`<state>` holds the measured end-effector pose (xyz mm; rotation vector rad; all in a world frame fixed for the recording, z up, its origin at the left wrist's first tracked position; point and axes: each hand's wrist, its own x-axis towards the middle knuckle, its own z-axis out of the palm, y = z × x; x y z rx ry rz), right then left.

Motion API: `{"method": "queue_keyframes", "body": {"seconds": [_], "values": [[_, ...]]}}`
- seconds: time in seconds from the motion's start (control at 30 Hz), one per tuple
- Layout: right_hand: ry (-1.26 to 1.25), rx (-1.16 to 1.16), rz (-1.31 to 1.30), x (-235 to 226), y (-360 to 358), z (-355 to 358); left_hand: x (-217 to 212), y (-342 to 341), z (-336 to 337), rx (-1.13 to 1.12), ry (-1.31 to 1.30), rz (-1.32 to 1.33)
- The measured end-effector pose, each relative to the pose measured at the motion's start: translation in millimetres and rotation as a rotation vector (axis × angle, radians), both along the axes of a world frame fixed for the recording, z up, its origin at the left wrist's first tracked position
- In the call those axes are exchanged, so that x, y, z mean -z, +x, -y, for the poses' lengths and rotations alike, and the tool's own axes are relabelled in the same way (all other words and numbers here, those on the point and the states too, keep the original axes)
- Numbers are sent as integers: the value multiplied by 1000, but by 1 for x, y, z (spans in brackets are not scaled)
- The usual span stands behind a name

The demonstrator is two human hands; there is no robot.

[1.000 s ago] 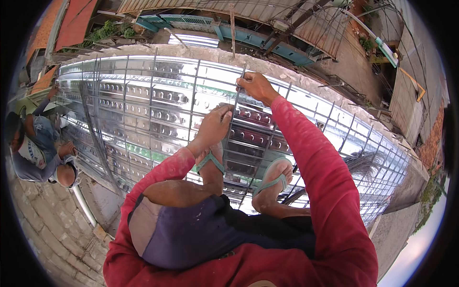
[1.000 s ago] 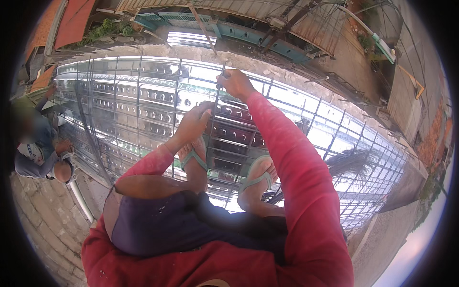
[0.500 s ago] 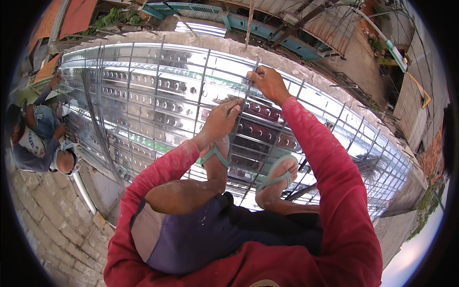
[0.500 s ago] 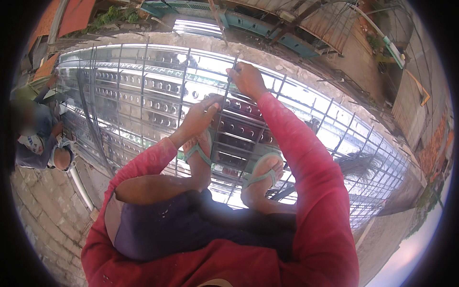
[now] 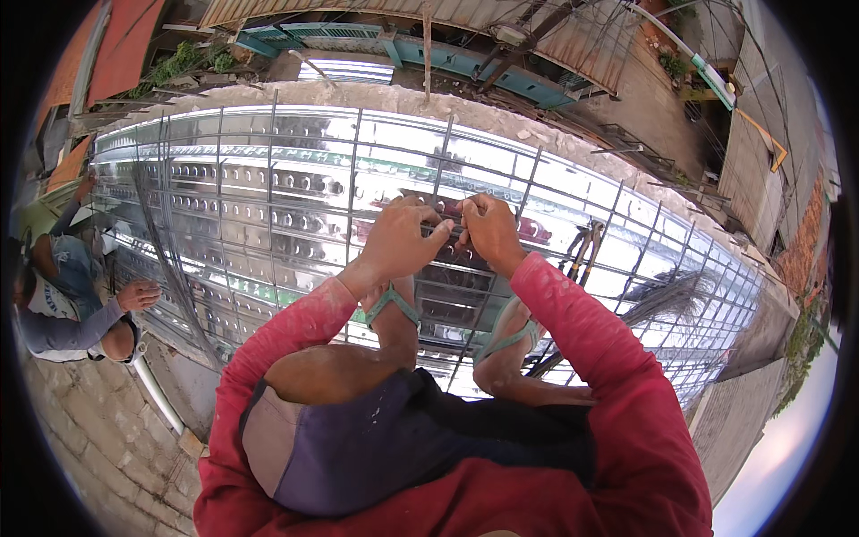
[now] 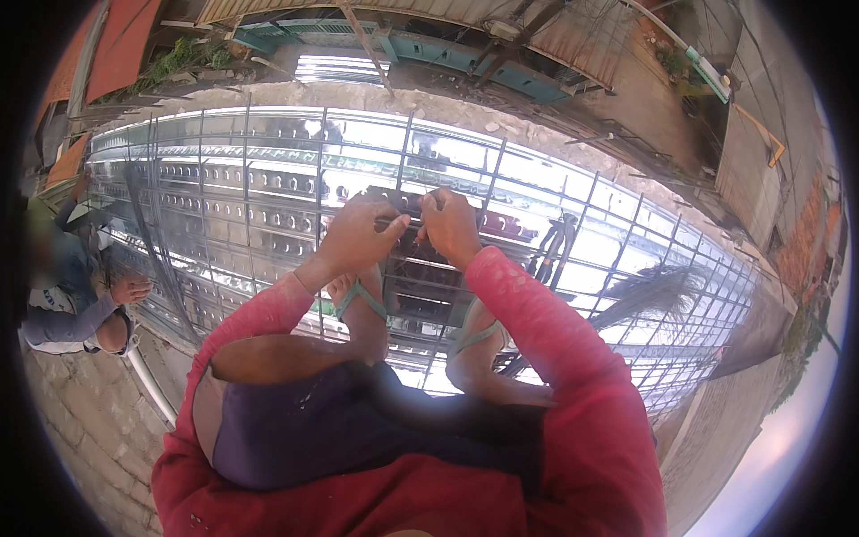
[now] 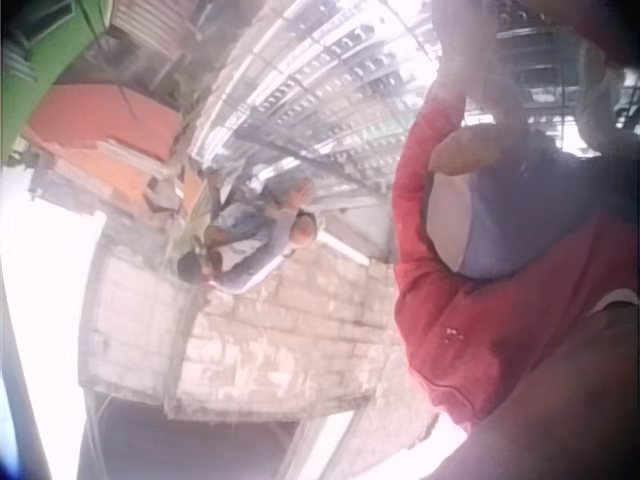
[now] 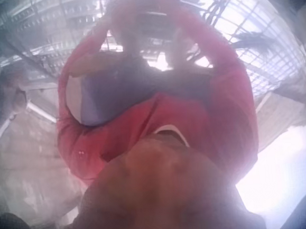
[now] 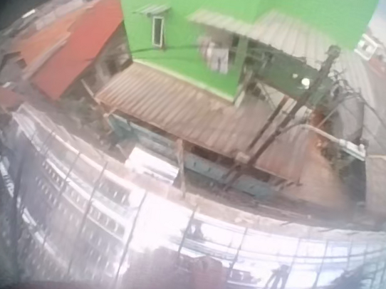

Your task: The person uses pliers to twist wire ties around intersecting metal bars on a large grid structure. They repeatedly position the wire, clamp it with pliers, and twist to secure the joints.

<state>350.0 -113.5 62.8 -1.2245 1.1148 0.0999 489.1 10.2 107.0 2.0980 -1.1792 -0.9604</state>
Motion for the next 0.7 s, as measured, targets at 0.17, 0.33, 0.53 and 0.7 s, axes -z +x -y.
{"method": "queue_keyframes", "body": {"seconds": [0.17, 0.33, 0.53, 0.7], "values": [[-11, -112, -130, 8, -1, 4, 22, 70, 32, -2, -277, 445], [-44, -66, 7, 16, 8, 10, 49, 82, 48, 166, 119, 367], [-227, -107, 12, 36, 36, 7, 51, 76, 56, 78, 107, 225], [-358, -139, -69, 20, 45, 6, 60, 66, 43, 1, -107, 236]]}}
